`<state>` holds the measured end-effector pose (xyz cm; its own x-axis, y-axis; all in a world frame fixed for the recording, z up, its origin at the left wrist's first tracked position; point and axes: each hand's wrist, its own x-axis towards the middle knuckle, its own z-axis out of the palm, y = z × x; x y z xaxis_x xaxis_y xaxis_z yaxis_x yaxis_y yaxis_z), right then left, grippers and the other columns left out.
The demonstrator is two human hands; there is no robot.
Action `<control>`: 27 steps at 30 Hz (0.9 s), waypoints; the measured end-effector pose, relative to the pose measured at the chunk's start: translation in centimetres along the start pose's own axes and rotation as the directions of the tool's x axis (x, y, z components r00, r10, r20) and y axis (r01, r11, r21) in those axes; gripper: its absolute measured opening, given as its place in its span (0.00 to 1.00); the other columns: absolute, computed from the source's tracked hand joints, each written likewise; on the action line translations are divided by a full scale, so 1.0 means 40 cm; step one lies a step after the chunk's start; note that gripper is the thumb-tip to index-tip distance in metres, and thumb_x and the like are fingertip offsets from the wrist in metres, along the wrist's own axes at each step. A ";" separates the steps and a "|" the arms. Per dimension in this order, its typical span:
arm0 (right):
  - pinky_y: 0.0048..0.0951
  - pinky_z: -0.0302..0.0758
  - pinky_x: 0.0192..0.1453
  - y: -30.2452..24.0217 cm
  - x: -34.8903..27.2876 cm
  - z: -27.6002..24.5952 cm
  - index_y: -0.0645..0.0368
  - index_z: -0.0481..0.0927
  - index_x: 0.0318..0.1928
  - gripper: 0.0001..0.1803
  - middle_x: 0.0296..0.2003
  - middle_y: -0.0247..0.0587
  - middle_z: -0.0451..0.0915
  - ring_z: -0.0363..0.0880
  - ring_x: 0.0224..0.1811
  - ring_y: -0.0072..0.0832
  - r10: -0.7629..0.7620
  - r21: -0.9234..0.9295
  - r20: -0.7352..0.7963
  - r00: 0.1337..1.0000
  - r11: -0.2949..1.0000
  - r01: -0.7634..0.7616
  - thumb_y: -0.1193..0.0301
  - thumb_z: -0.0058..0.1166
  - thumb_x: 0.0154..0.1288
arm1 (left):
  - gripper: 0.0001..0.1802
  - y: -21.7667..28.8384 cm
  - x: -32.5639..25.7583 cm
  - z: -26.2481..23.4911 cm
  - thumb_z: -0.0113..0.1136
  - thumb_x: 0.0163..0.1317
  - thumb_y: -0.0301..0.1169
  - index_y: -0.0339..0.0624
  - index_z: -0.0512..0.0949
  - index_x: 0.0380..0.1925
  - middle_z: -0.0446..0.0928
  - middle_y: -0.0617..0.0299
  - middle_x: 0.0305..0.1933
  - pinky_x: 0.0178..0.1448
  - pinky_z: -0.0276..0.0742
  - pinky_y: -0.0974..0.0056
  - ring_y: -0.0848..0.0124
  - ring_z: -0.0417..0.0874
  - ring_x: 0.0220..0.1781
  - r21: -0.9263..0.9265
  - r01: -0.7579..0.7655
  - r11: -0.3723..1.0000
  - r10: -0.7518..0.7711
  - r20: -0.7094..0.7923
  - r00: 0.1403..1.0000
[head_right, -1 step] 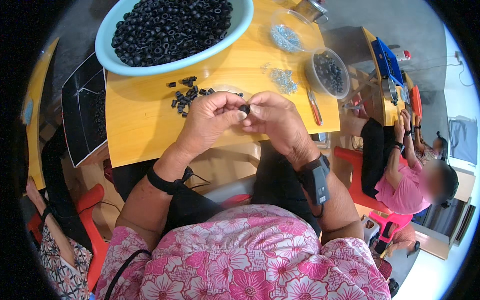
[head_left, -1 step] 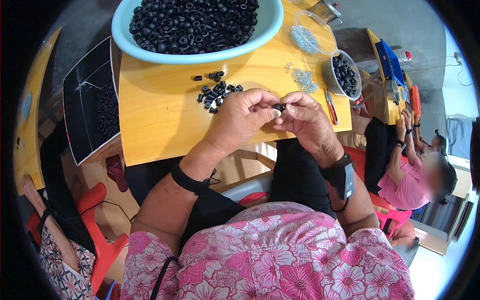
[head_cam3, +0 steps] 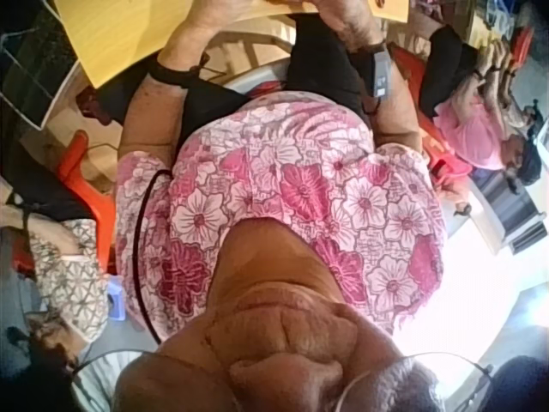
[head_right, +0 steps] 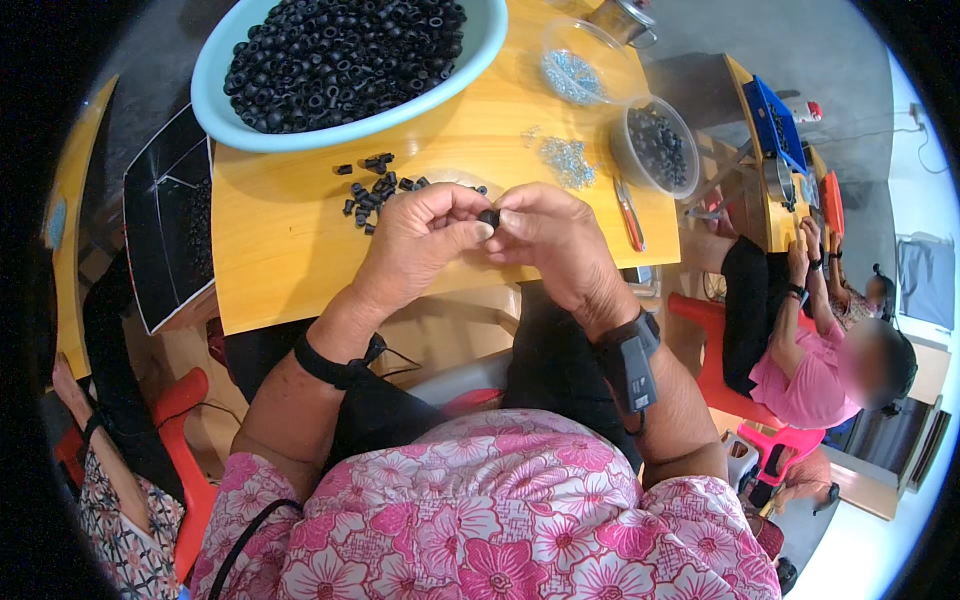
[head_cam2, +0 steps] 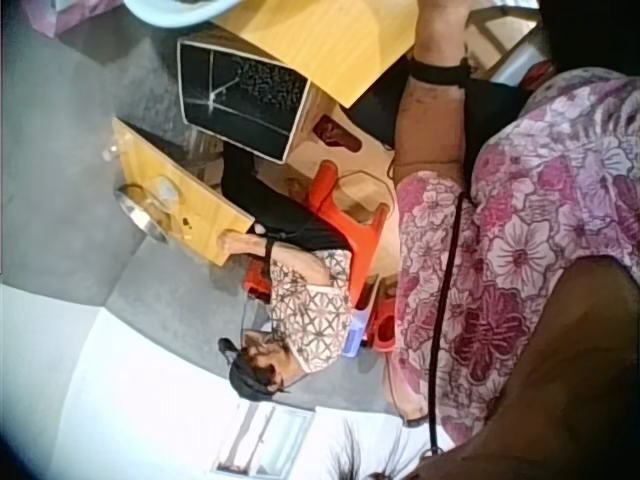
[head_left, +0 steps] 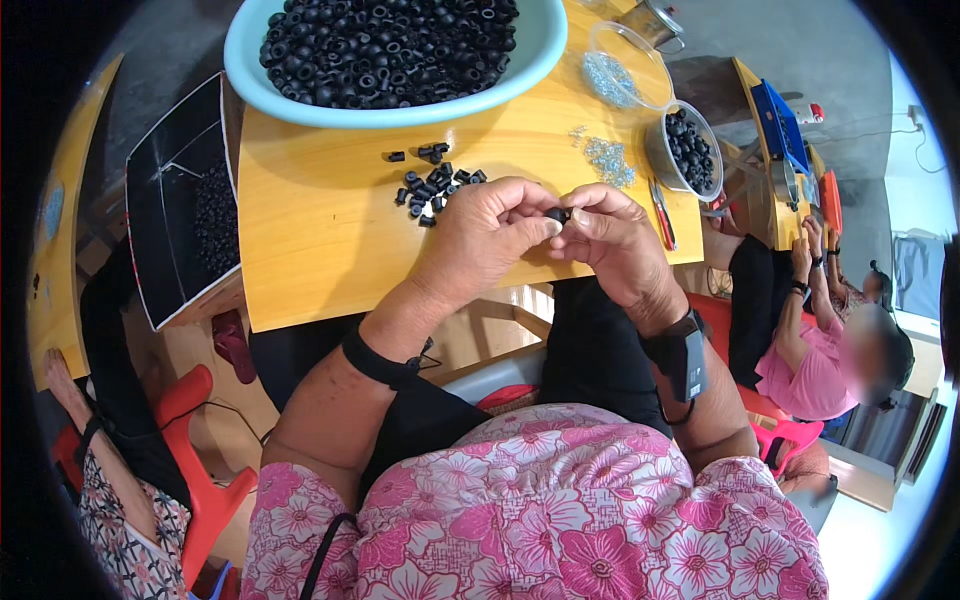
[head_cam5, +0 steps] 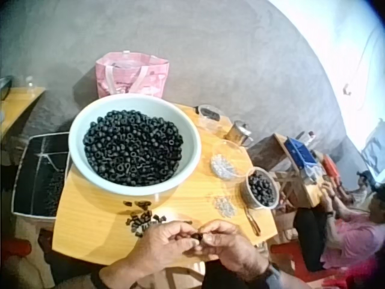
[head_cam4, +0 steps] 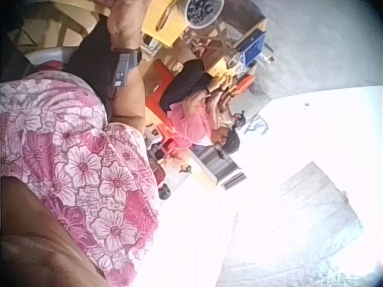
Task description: Assembling small black plastic components at a work table.
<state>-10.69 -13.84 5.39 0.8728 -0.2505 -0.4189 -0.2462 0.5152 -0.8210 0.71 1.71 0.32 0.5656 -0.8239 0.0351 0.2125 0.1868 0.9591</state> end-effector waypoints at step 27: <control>0.30 0.81 0.46 0.010 -0.008 0.015 0.63 0.84 0.43 0.08 0.36 0.41 0.85 0.83 0.36 0.27 -0.128 -0.123 -0.136 0.982 0.986 0.111 0.74 0.60 0.67 | 0.08 0.019 -0.003 -0.004 0.62 0.65 0.21 0.32 0.82 0.44 0.83 0.65 0.39 0.49 0.80 0.73 0.79 0.82 0.41 -0.003 0.009 1.000 -0.009 0.027 1.000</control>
<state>-10.82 -13.06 5.44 0.8317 -0.4232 -0.3593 -0.1974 0.3796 -0.9039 0.93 2.04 1.02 0.5416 -0.8400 0.0341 0.2197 0.1806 0.9587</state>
